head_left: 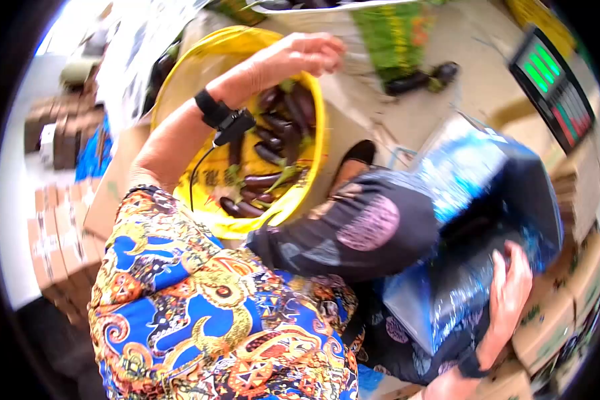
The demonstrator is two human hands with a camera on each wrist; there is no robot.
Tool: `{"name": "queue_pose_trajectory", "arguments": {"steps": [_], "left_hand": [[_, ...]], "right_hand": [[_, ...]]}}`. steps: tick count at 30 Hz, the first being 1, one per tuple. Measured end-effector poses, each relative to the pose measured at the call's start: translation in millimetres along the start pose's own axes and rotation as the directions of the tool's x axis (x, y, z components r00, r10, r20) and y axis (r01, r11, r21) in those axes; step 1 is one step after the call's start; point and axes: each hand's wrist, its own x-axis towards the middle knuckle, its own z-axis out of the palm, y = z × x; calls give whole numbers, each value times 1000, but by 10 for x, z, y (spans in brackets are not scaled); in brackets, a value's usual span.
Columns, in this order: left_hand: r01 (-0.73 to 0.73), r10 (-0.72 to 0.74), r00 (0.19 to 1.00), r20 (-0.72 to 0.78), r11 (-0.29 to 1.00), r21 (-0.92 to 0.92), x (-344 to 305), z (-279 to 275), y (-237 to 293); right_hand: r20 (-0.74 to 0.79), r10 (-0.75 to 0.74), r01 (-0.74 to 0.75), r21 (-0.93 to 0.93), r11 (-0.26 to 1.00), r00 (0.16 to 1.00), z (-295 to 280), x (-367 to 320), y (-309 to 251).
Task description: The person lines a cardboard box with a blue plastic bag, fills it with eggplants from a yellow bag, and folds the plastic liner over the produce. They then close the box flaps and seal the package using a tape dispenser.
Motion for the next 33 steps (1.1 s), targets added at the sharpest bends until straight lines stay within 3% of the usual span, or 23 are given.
{"name": "queue_pose_trajectory", "arguments": {"steps": [3,5,6,7,9,11,13,14,17,21,22,25,27,29,31,32,33], "left_hand": [[380,-384,910,-156,923,-58,-985,-114,-1018],[468,-465,867,-178,883,-25,-1641,-35,-1917],[564,-549,812,-200,825,24,-1905,33,-2078],[652,-626,749,-217,755,70,-2145,170,-2193],[711,-711,668,-219,697,-93,-2543,439,-2501],[735,-738,632,-238,668,-118,-2633,852,-2445],[666,-650,713,-262,745,-35,-2556,1117,-2302],[689,-633,713,-302,712,135,-2520,1191,-2449],[666,-545,744,-388,653,360,-2460,1177,-2730],[590,-677,726,-116,528,611,-2398,1351,-2681],[607,-690,714,-121,523,598,-2393,1378,-2785],[483,-654,749,103,646,591,-2354,1244,-2790],[655,-746,657,110,636,408,-2335,1129,-2439],[823,-830,554,64,558,109,-2461,954,-1798],[828,-767,543,341,423,-368,-2742,791,-1846],[830,-719,531,448,337,-444,-2810,694,-1801],[788,-662,574,483,284,-547,-2906,649,-1834]], "right_hand": [[186,-137,90,242,966,973,101,38,-293],[367,-83,-36,305,952,927,215,-24,-385],[397,-122,-11,317,948,910,294,-24,-441],[362,-248,158,262,952,899,375,-10,-446],[488,-202,57,297,953,849,442,6,-591],[439,-200,110,222,969,876,489,-107,-511],[424,-216,137,209,968,879,489,-91,-558],[393,-240,128,290,949,888,509,-79,-578],[380,-242,155,246,957,893,497,-99,-535],[376,-170,86,229,970,911,494,-189,-473],[400,-145,64,210,976,905,473,-207,-475],[428,-102,24,184,983,898,433,-275,-454],[389,-123,42,212,976,913,450,-306,-398],[441,-51,-79,273,959,896,405,-289,-388],[454,-25,-140,325,935,891,332,-230,-439],[438,-27,-141,347,927,898,292,-205,-482],[423,-28,-143,367,919,906,236,-190,-519]]}}
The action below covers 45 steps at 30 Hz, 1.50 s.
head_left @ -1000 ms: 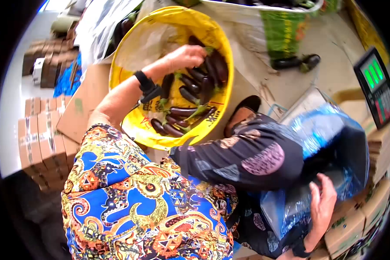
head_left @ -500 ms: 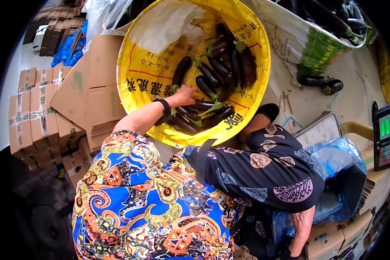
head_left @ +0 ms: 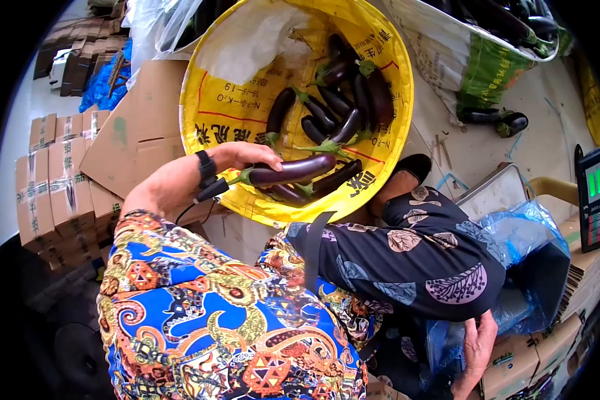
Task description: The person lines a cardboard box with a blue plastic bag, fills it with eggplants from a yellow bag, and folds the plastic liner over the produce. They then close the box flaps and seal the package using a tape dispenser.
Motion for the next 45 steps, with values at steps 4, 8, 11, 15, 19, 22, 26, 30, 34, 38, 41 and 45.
{"name": "queue_pose_trajectory", "arguments": {"steps": [4,8,11,15,19,22,26,30,34,38,41,45], "left_hand": [[-299,317,943,101,940,-163,-508,641,551],[-531,540,823,177,842,-98,-568,1341,1213],[-657,622,726,295,753,30,-664,1990,1881],[-757,712,620,329,653,10,-461,2853,2438],[-914,658,404,636,311,259,-398,3488,2889],[-860,584,497,642,237,451,-454,3985,2983],[-794,75,461,884,481,373,-119,4320,3023],[-651,79,610,789,617,442,-43,3954,3365],[-815,548,552,629,195,546,169,3072,3350],[-677,582,722,375,481,557,430,2231,2919],[-595,573,800,178,718,361,581,1613,2381],[-528,551,820,-157,833,166,387,793,1683]], "right_hand": [[-59,80,-68,187,980,995,-143,6,-110],[-186,99,-26,360,933,978,-208,0,-341],[-230,47,62,444,894,972,-300,-28,-625],[-413,-53,270,487,830,909,-440,-89,-807],[-664,-94,366,284,886,742,-583,-237,-769],[-651,-577,129,-601,788,492,-694,-404,-856],[-409,-564,187,-666,722,717,-557,-378,-690],[-414,29,22,117,993,910,-495,-544,-571],[-99,260,-185,470,863,961,-347,-623,-11],[94,372,-326,703,632,924,-234,-403,-80],[-69,422,-233,747,622,904,77,103,346],[-32,509,-254,838,483,860,508,771,1250]]}}
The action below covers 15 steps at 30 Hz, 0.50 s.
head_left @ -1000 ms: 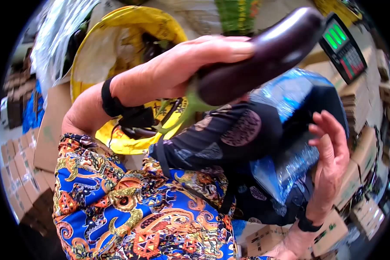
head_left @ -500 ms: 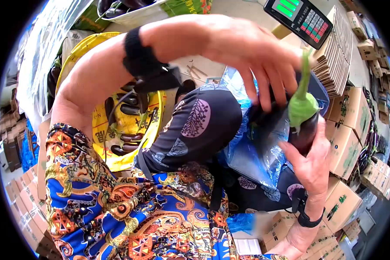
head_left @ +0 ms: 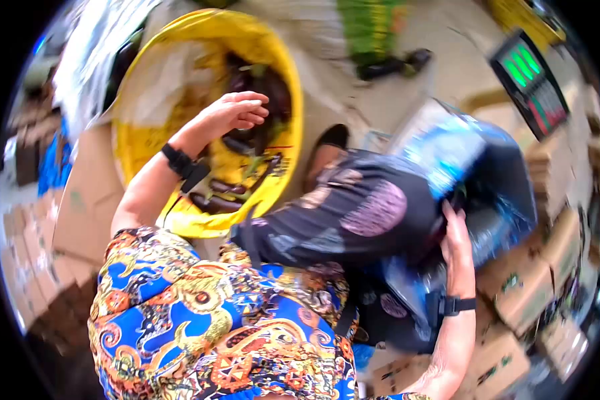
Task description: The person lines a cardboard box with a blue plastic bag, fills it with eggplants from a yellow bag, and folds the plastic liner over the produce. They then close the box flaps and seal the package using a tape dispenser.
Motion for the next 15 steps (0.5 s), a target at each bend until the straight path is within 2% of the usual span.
{"name": "queue_pose_trajectory", "arguments": {"steps": [1,3,5,7,8,10,13,14,15], "left_hand": [[-21,1,993,-115,985,-173,-197,-555,-387],[20,-105,914,-392,976,-215,-389,-963,-731],[23,-184,789,-586,962,-272,-554,-1294,-1088],[-11,-151,738,-658,972,-236,-646,-1486,-1438],[36,-147,714,-684,984,-174,-600,-1579,-1694],[112,-136,677,-724,990,-82,-594,-1549,-1874],[317,-115,601,-791,943,103,-470,-1549,-2100],[297,-42,532,-846,945,141,-325,-1729,-2511],[291,-81,540,-838,952,95,-310,-1692,-2570]], "right_hand": [[74,87,-93,88,992,993,196,278,203],[42,136,-140,93,986,990,65,381,450],[2,140,-140,37,989,990,-22,417,622],[-29,131,-132,-35,991,991,-95,382,702],[-42,119,-121,-72,990,992,-113,339,681],[-63,110,-118,-139,983,992,-195,304,726],[-92,88,-107,-219,970,992,-269,222,741],[-89,78,-98,-245,965,993,-266,200,708],[-94,70,-93,-265,960,993,-281,172,706]]}}
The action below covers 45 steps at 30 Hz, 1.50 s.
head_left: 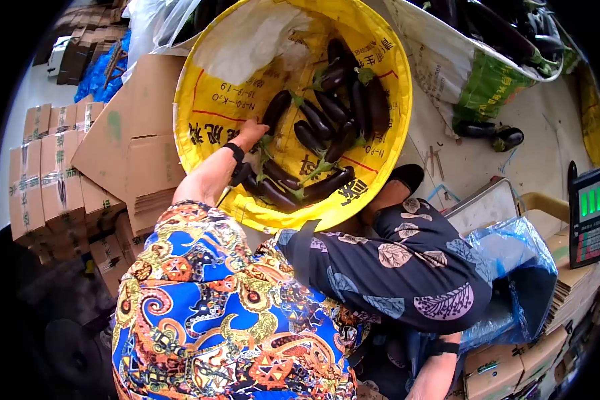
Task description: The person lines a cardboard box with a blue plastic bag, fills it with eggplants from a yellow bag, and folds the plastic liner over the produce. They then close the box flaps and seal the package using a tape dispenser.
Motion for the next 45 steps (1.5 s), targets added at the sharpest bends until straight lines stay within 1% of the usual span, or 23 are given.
{"name": "queue_pose_trajectory", "arguments": {"steps": [3,6,13,16,18,20,22,24,25,27,29,30,32,33,34,35,36,37,39,40,42,44,45], "left_hand": [[126,-123,991,46,989,-74,-59,185,-130],[188,-190,975,119,982,28,-119,355,-182],[381,-285,925,252,690,-616,-344,-157,311],[432,-189,899,396,544,-720,-297,-551,393],[509,-275,861,428,465,-725,-409,-607,528],[463,-238,886,399,523,-716,-784,-523,869],[505,-119,848,517,480,-718,-959,-393,1068],[416,21,850,527,587,-695,-1363,-243,1503],[290,189,826,531,666,-687,-1550,-159,1746],[-61,507,704,497,740,-670,-1884,77,2314],[-268,699,500,512,687,-675,-2163,311,2962],[-414,756,416,505,652,-635,-2347,390,3314],[-633,833,106,542,477,-610,-2687,624,3909],[-649,756,81,650,535,-541,-3094,677,4203],[-732,779,-248,576,239,-638,-3153,920,4434],[-773,724,-498,478,-120,-624,-3318,1157,4599],[-676,656,-625,424,-182,-714,-3610,1326,4714],[-563,576,-731,365,-207,-800,-3835,1494,4793],[-393,528,-821,218,-246,-886,-4187,1833,4762],[-393,475,-866,158,-448,-803,-4285,1921,4753],[-474,523,-842,129,-605,-639,-4305,2050,4683],[-566,581,-773,254,-452,-690,-4081,2084,4723],[-622,621,-699,355,-282,-731,-3880,2104,4699]], "right_hand": [[-9,-5,5,-58,998,1000,-55,-35,24],[-18,-27,25,-103,994,999,-46,-74,-1],[2,-53,52,-219,974,999,-46,-144,-20],[29,-118,121,-253,960,993,-90,-108,98],[76,-184,199,-322,926,980,-81,-118,129],[134,-269,300,-404,864,954,0,-159,107],[191,-341,391,-464,795,920,130,-189,-3],[248,-387,459,-522,718,888,243,-140,-236],[257,-368,448,-567,691,894,293,-106,-384],[240,-297,381,-617,689,924,183,-34,-626],[240,-266,354,-501,789,934,-26,-56,-777],[275,-246,328,-308,893,929,-118,-333,-1099],[244,-391,385,72,920,888,-281,-743,-1414],[228,-481,451,171,876,847,-373,-940,-1551],[247,-571,532,210,820,783,-442,-1180,-1718],[267,-628,573,259,777,731,-469,-1395,-1842],[323,-687,621,294,726,651,-491,-1573,-1913],[341,-678,603,309,735,651,-422,-1732,-1924],[395,-575,529,230,817,716,-397,-1890,-1887],[417,-475,466,131,875,775,-406,-1921,-1852],[309,-413,373,181,910,857,-317,-1899,-1667],[215,-279,263,101,959,936,-238,-1774,-1445],[186,-300,262,205,943,936,-155,-1671,-1292]]}}
